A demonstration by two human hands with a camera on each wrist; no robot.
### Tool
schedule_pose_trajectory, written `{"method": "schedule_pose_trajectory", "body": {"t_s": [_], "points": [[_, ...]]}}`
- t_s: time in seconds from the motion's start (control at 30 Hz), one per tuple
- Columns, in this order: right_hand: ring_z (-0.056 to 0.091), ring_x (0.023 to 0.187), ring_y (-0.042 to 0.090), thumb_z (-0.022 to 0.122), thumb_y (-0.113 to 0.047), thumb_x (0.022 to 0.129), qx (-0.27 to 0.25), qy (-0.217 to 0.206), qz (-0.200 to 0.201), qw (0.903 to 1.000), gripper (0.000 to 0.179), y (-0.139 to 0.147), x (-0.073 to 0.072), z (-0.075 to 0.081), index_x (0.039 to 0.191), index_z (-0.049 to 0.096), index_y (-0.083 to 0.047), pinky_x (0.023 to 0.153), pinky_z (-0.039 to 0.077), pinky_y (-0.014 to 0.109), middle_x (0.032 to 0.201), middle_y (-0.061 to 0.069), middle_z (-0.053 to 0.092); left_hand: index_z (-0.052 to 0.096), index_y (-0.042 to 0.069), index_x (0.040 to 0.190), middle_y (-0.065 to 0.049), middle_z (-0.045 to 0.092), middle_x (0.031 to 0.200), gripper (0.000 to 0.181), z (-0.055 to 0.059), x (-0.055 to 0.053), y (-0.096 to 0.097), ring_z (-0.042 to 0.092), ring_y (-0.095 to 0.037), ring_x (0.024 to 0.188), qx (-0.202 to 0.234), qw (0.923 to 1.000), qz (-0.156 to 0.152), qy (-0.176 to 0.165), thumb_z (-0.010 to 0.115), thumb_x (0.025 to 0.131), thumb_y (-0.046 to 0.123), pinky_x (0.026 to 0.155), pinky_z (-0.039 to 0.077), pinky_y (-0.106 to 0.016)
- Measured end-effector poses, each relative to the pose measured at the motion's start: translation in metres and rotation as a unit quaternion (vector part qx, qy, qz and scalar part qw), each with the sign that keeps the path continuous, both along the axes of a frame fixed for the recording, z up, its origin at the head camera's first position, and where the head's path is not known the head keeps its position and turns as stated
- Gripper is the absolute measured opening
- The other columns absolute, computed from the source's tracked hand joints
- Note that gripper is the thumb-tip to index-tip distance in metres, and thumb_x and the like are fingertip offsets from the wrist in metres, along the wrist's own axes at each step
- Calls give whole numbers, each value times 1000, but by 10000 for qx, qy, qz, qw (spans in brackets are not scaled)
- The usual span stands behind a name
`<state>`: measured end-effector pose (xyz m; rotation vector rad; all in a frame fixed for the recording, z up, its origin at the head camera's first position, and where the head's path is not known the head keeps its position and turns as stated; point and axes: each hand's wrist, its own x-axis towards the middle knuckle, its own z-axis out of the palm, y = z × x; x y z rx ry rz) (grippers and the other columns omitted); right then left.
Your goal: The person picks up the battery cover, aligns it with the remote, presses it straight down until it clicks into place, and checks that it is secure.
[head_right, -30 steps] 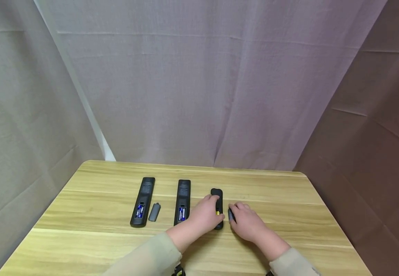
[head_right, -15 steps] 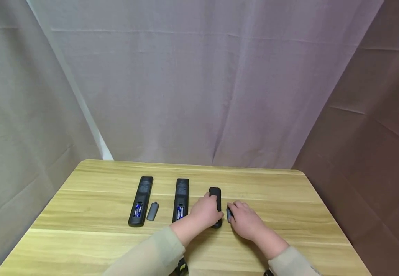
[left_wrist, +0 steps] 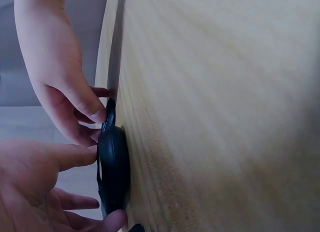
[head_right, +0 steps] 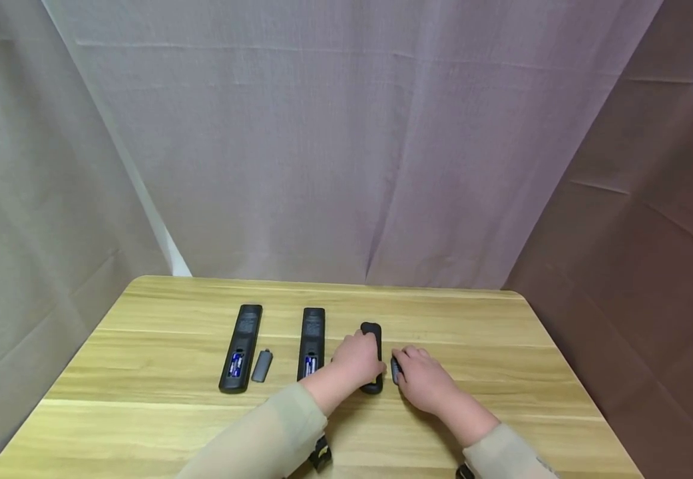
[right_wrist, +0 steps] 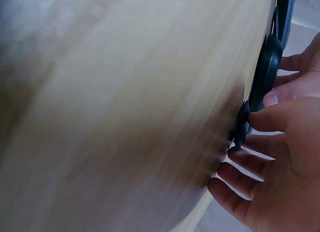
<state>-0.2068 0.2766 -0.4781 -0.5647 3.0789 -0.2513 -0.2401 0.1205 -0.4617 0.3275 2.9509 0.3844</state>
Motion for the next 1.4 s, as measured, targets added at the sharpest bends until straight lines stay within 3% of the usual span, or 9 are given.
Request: {"method": "schedule_pose_trajectory", "body": {"t_s": [0.23,0.43,0.7,0.9,1.13,1.4], "points": [[52,121,39,59,-13,97,24,-75,-11,10000,43,-1,1,4,136,54,5,101,44,53,128,19,57,43,6,148,-14,60,129,80,0,-4,2,60,-28,113,276,9994,189,-23,74,86,45,78,56,-37],[52,122,39,61,-15,97,53,-125,-33,9999,45,-1,0,6,136,53,6,101,44,53,130,20,56,37,8,152,-13,60,129,87,0,-8,4,63,-29,109,229,9994,274,-20,75,85,47,76,57,-37],[54,119,38,61,-16,96,168,-94,-1,9998,44,-1,-3,7,133,55,6,99,46,52,125,19,58,34,11,154,-12,57,133,90,-3,-13,8,64,-28,103,265,9988,400,-122,77,83,45,71,56,-36],[57,113,35,63,-16,95,69,-387,-146,9991,42,-3,-3,12,131,57,5,94,48,49,118,16,60,31,12,155,-15,54,134,93,0,-13,8,63,-29,101,339,9983,404,-237,79,82,44,67,56,-36],[60,97,24,70,-19,91,-274,-635,-326,9971,43,-2,-7,13,128,60,1,84,52,45,106,10,62,25,15,157,-17,45,141,100,-2,-12,5,61,-31,102,604,9962,484,-394,79,80,49,74,55,-38],[62,97,25,74,-18,88,-582,-684,-344,9954,41,-1,-10,9,123,62,1,85,52,45,108,11,63,23,16,158,-20,48,137,102,-6,-13,2,60,-34,108,1019,9924,532,-437,80,79,46,82,53,-43]]}}
